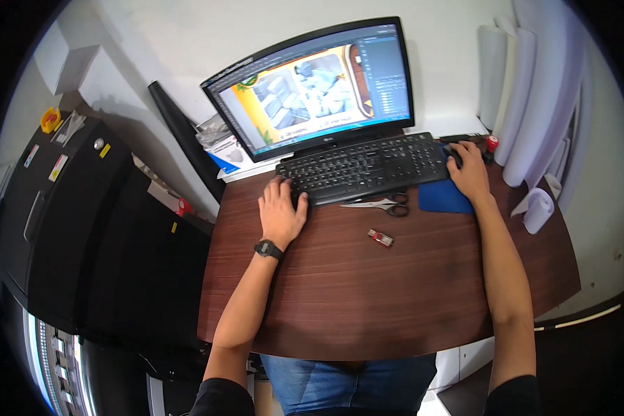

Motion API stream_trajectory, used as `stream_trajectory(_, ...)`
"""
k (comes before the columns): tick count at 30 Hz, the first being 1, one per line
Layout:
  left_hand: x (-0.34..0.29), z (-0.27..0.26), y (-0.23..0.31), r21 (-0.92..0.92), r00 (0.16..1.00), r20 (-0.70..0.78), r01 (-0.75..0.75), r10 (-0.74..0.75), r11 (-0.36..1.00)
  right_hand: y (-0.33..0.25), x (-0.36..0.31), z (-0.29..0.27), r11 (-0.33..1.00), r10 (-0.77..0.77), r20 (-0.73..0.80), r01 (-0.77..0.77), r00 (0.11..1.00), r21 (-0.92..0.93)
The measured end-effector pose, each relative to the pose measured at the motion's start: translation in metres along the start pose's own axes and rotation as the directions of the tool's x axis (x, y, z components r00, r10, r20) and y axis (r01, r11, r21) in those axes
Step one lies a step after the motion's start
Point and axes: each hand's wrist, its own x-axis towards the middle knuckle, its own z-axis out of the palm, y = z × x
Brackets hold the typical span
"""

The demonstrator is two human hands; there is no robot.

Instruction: Designing a promotional banner for satay skewers on a computer.

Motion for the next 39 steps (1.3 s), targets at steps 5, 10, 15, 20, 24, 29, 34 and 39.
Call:
stream_trajectory(5,-0.018,-0.01,-0.006,-0.138,0.994,0.066,-0.078,0.088,0.987,-0.005,-0.002,-0.003,1.0,-0.002,-0.001,0.002,1.0,-0.018)
stream_trajectory(10,-0.019,-0.011,-0.007,-0.215,0.988,0.099,-0.091,0.115,0.972,-0.006,0.001,0.0,1.0,-0.019,0.005,0.019,1.0,-0.01)
stream_trajectory(15,-0.017,-0.013,-0.008,-0.258,0.989,0.082,-0.101,0.125,0.961,-0.009,0.003,-0.005,0.999,-0.041,0.03,0.041,0.999,-0.011)
stream_trajectory(20,-0.017,-0.008,-0.009,-0.274,0.991,0.089,-0.068,0.096,0.959,-0.003,-0.001,-0.006,0.999,-0.05,0.047,0.051,0.998,-0.019)
stream_trajectory(24,-0.02,-0.005,-0.011,-0.267,0.991,0.095,-0.069,0.098,0.961,-0.007,0.0,-0.007,0.998,-0.025,0.08,0.03,0.996,-0.053)
stream_trajectory(29,-0.023,0.0,-0.016,-0.252,0.99,0.105,-0.07,0.099,0.965,-0.009,0.002,-0.004,0.998,-0.007,0.096,0.013,0.995,-0.056)
stream_trajectory(34,-0.022,0.001,-0.014,-0.251,0.989,0.111,-0.065,0.095,0.966,-0.001,0.003,-0.006,0.995,-0.049,0.091,0.057,0.995,-0.078)
stream_trajectory(39,-0.023,0.001,-0.016,-0.247,0.989,0.107,-0.076,0.105,0.966,-0.004,0.002,-0.004,0.996,-0.045,0.089,0.052,0.995,-0.077)
